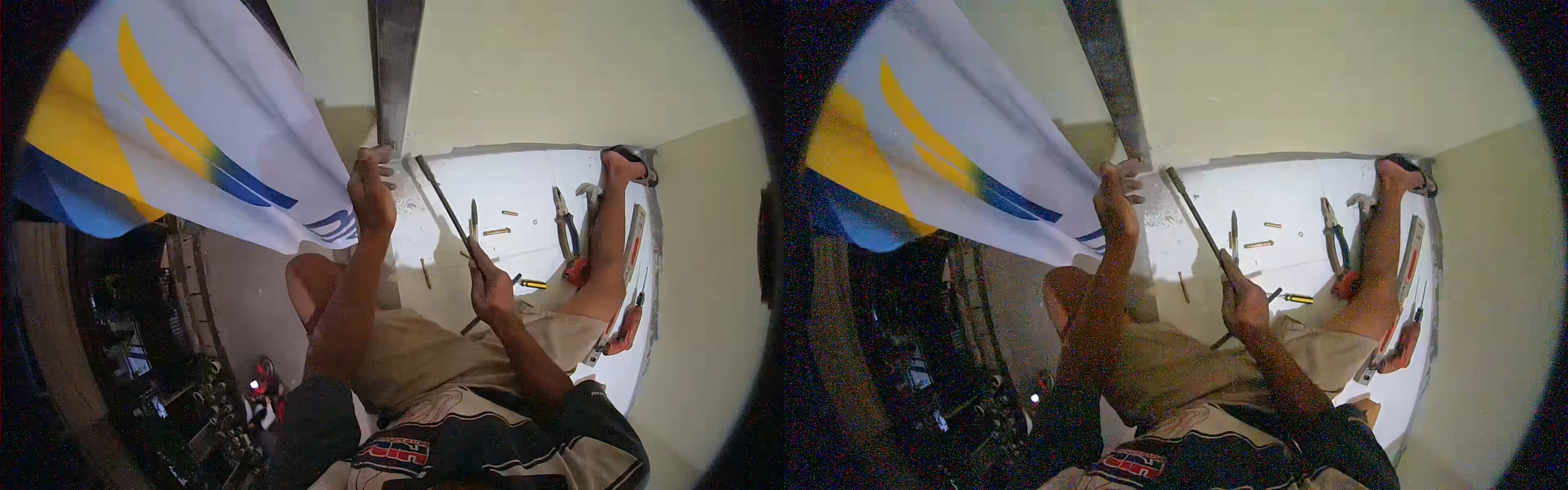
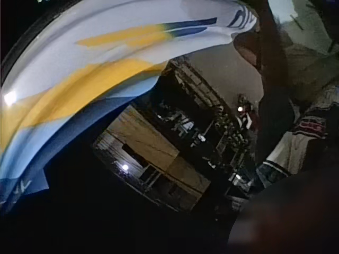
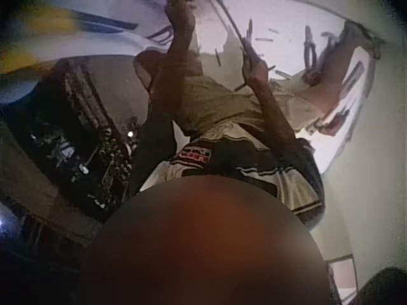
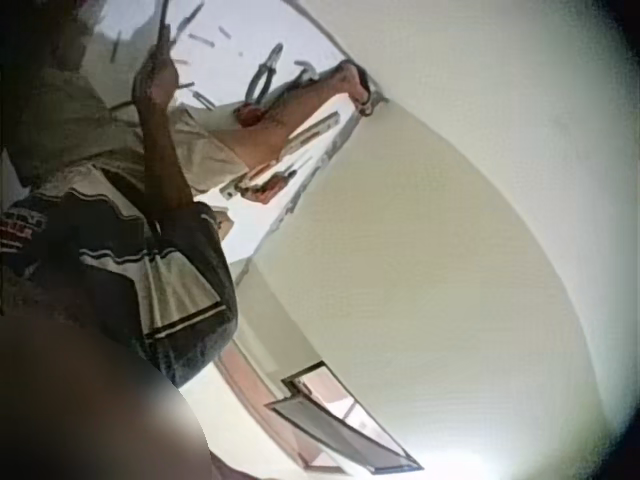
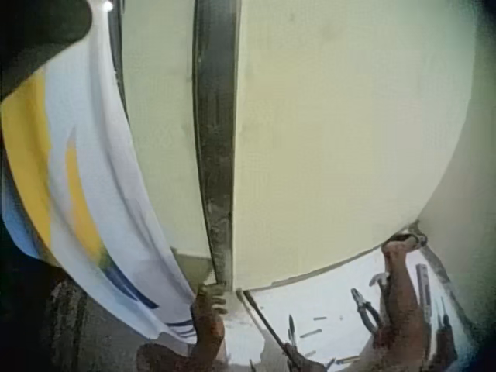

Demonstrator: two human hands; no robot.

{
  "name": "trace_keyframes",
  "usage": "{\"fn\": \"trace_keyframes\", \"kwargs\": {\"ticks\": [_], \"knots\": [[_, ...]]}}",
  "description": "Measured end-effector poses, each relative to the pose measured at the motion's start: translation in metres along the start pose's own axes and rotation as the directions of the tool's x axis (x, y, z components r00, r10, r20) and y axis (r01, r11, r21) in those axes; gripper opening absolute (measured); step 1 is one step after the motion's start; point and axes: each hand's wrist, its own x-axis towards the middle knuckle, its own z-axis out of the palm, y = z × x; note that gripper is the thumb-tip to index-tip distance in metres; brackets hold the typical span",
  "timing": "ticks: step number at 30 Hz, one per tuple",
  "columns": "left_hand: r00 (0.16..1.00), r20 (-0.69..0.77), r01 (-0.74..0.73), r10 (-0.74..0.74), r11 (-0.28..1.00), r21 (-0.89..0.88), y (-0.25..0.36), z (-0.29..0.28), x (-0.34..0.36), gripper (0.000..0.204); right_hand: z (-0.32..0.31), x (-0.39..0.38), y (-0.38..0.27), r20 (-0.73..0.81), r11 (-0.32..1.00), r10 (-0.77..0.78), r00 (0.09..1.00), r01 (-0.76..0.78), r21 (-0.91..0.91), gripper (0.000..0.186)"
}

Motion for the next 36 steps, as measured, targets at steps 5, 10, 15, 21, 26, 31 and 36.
{"fn": "trace_keyframes", "kwargs": {"ticks": [5,10,15,21,26,31,36], "knots": [[0.999,0.031,0.004,-0.007,0.996,0.086,0.002,-0.003,-0.003,0.054,0.002,-0.007,-0.023,-0.119,0.976,-0.219,0.968,0.220,-0.006,0.042],[0.998,0.051,0.016,-0.021,0.995,0.094,0.007,0.000,-0.010,0.054,0.010,0.005,-0.001,0.073,0.987,-0.009,0.997,0.021,-0.161,0.042],[0.994,0.081,-0.079,0.071,0.992,0.096,0.005,0.000,-0.009,0.051,0.013,-0.008,-0.004,-0.171,0.929,-0.356,0.919,0.368,0.043,0.043],[0.993,0.068,-0.108,0.101,0.988,0.109,-0.005,-0.005,-0.006,0.051,0.008,0.007,-0.002,0.082,1.000,0.001,0.997,0.000,-0.013,0.044],[0.995,0.085,-0.064,0.058,0.996,0.063,0.003,-0.005,-0.006,0.048,0.012,-0.005,-0.012,-0.147,0.957,-0.265,0.953,0.278,0.080,0.045],[0.989,0.126,-0.078,0.074,0.997,0.028,0.002,-0.003,-0.005,0.049,0.018,0.006,0.018,0.037,0.988,-0.083,0.996,0.087,-0.126,0.047],[0.983,0.082,-0.158,0.167,0.982,-0.100,0.014,0.006,-0.002,0.045,0.012,-0.010,-0.013,-0.153,0.959,-0.267,0.952,0.278,0.058,0.045]]}}
